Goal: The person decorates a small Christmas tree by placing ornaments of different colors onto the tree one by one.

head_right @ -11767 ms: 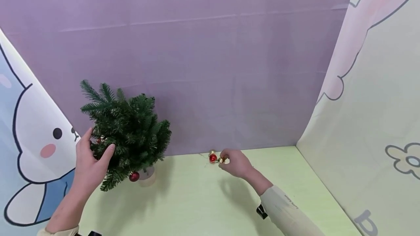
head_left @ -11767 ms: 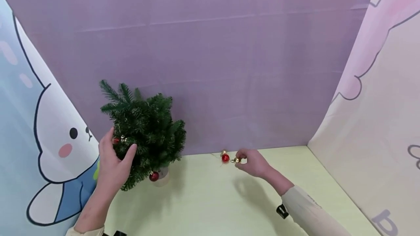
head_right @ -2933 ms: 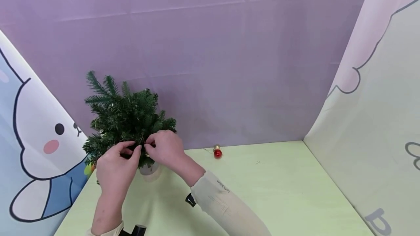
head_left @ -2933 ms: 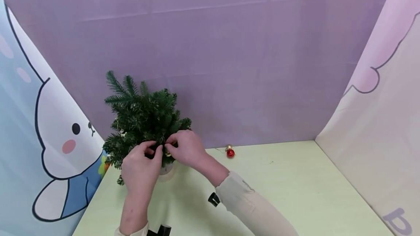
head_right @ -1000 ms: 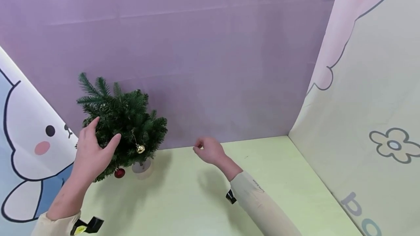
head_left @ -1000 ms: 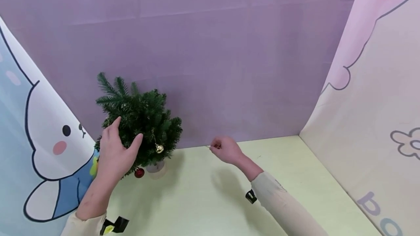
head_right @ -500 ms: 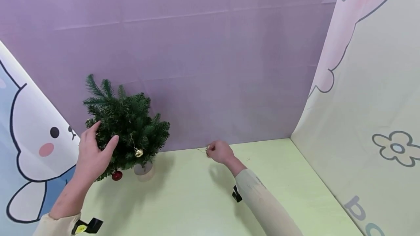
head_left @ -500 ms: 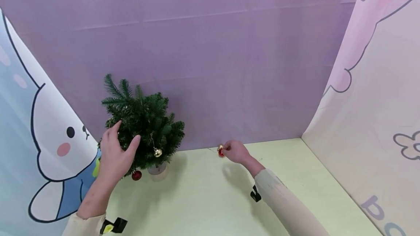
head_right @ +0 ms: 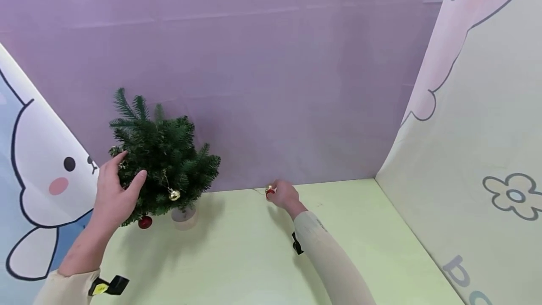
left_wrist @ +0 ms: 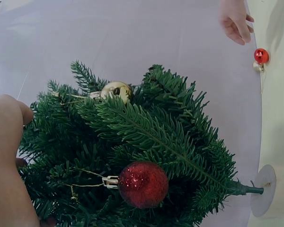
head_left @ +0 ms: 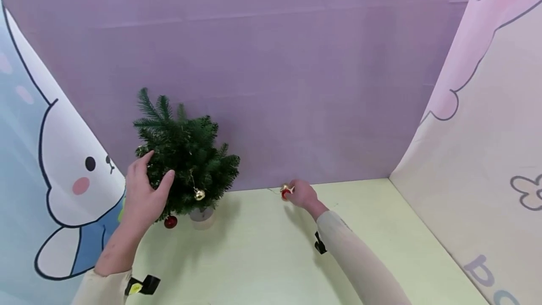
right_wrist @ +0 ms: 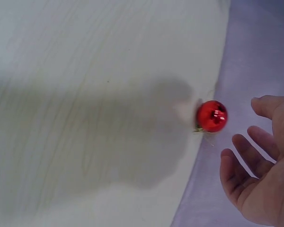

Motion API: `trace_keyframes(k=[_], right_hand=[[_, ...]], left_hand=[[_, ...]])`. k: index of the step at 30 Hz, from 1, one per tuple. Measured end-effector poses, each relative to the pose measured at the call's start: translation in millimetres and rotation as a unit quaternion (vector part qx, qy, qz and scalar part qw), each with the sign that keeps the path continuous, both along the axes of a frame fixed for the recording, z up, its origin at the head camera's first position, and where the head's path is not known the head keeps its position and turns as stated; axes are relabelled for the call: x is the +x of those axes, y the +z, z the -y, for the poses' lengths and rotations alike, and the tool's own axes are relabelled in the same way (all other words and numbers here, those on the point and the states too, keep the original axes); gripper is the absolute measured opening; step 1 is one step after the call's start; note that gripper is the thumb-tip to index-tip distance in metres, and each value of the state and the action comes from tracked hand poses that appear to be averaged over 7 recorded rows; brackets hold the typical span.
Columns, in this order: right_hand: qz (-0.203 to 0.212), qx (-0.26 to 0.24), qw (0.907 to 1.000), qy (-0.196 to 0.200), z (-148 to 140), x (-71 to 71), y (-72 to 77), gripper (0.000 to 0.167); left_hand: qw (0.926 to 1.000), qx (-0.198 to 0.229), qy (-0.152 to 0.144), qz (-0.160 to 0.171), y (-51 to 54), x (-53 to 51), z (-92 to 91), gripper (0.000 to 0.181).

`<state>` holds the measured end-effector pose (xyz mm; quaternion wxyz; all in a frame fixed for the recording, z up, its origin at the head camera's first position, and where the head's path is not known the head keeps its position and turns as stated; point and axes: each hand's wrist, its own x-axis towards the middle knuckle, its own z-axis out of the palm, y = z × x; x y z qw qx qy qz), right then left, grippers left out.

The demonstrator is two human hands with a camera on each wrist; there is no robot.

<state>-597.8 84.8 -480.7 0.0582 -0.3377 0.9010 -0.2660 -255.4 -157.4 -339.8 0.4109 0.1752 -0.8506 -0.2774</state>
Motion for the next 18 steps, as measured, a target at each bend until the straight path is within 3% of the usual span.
trace_keyframes(k=[4, 7, 12, 16, 18], right_hand=[[0.004, 0.01, 0.9999, 0.012, 11.4, -15.1, -3.3, 0.044], [-0.006, 0.011, 0.9994, 0.033, 23.8, -26.2, -2.3, 0.044], [-0.024, 0.027, 0.9978, 0.055, 41.9, -43.8, -5.1, 0.03], [-0.016, 0.05, 0.9976, 0.045, 49.7, -55.3, -11.3, 0.015], [-0.014, 0.06, 0.9969, 0.049, 54.9, -58.8, -12.6, 0.015]], left_hand=[[0.9997, 0.005, 0.015, -0.016, -1.2, -2.2, -3.3, 0.066], [0.9989, 0.0, 0.034, -0.032, -0.1, -1.1, -5.9, 0.062], [0.9959, -0.015, 0.072, -0.052, 0.8, -0.2, -12.0, 0.059], [0.9934, -0.016, 0.099, -0.055, -0.8, -6.5, -22.5, 0.059], [0.9912, -0.012, 0.119, -0.056, -0.8, -9.2, -30.1, 0.06]])
